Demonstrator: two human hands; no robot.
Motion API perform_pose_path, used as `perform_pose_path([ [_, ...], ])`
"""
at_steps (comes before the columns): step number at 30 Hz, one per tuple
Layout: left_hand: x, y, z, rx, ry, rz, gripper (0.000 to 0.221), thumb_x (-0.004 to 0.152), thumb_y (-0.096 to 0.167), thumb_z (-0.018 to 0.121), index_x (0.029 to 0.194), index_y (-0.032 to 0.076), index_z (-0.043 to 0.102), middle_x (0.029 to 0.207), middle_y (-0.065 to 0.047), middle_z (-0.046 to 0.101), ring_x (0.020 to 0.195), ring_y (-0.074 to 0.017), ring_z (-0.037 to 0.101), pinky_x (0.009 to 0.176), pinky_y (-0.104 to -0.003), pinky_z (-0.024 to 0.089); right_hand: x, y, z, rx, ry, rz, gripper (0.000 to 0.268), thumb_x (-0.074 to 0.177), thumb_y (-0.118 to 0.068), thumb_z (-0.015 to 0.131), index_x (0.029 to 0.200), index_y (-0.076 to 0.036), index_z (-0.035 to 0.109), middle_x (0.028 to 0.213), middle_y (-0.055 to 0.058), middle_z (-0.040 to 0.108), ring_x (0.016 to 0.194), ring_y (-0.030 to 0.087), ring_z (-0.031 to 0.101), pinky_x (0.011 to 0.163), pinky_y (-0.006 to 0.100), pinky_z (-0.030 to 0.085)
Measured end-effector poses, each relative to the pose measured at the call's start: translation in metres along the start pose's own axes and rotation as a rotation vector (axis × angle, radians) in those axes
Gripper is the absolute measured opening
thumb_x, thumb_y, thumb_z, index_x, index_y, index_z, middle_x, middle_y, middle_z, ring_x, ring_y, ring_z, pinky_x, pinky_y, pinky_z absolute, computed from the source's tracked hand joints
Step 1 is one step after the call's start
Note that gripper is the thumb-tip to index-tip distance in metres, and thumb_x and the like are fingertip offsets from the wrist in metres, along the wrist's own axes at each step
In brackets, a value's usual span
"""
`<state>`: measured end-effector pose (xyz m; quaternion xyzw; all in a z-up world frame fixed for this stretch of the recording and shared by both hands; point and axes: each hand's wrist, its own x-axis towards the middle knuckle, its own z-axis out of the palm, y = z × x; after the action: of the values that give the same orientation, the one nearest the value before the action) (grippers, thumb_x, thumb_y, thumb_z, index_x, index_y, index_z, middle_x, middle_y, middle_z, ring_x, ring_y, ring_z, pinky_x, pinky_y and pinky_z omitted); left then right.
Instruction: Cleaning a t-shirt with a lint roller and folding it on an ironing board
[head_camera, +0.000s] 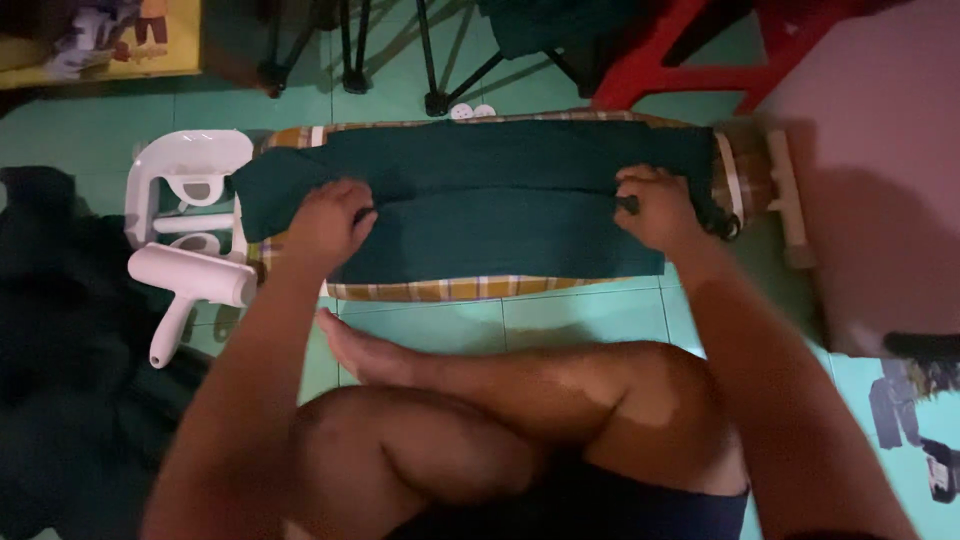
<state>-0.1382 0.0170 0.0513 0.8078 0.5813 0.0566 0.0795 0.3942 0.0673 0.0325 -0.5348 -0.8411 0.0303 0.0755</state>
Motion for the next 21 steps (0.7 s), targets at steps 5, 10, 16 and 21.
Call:
perform_pose_path([
  [5,-0.055,0.011,-0.039,-0.223,-0.507,-0.059,0.035,0.087,0.039,0.066,0.108,0.011,0.073,0.106,-0.021,0.078,0.109,-0.0496,0.069,0.092,-0.062,0.054,-0.026,0.002,-0.041,0.55,-0.86,0.042,0.024,0.085,-0.008,0.067,0.092,0.014,0.068,0.087,0.035,0.072,0.091,0.05,0.068,0.085,0.059,0.049],
  [10,-0.045,0.041,-0.078,-0.278,-0.364,-0.132,0.044,0.092,0.047,0.067,0.113,0.008,0.072,0.109,-0.022,0.077,0.112,-0.0472,0.07,0.094,-0.06,0.054,-0.016,-0.025,-0.033,0.336,-0.537,0.152,0.029,0.093,-0.037,0.07,0.11,-0.014,0.078,0.107,0.022,0.076,0.105,0.048,0.069,0.089,0.057,0.054],
  [16,0.01,0.005,-0.004,-0.02,-0.06,-0.147,0.048,0.099,0.044,0.064,0.137,0.014,0.063,0.138,-0.016,0.063,0.131,-0.0395,0.057,0.106,-0.059,0.044,0.012,-0.046,-0.023,0.147,-0.196,0.22,0.054,0.101,-0.032,0.059,0.152,-0.016,0.049,0.166,0.017,0.033,0.148,0.045,0.036,0.115,0.061,0.034],
  [21,0.04,-0.019,0.054,0.085,-0.135,-0.196,0.071,0.1,0.041,0.06,0.163,0.017,0.038,0.15,-0.019,0.055,0.143,-0.04,0.047,0.121,-0.065,0.021,0.02,-0.062,-0.045,0.17,-0.315,0.257,0.075,0.104,-0.021,0.055,0.169,-0.015,0.018,0.174,0.02,0.01,0.151,0.049,0.029,0.118,0.065,0.03],
])
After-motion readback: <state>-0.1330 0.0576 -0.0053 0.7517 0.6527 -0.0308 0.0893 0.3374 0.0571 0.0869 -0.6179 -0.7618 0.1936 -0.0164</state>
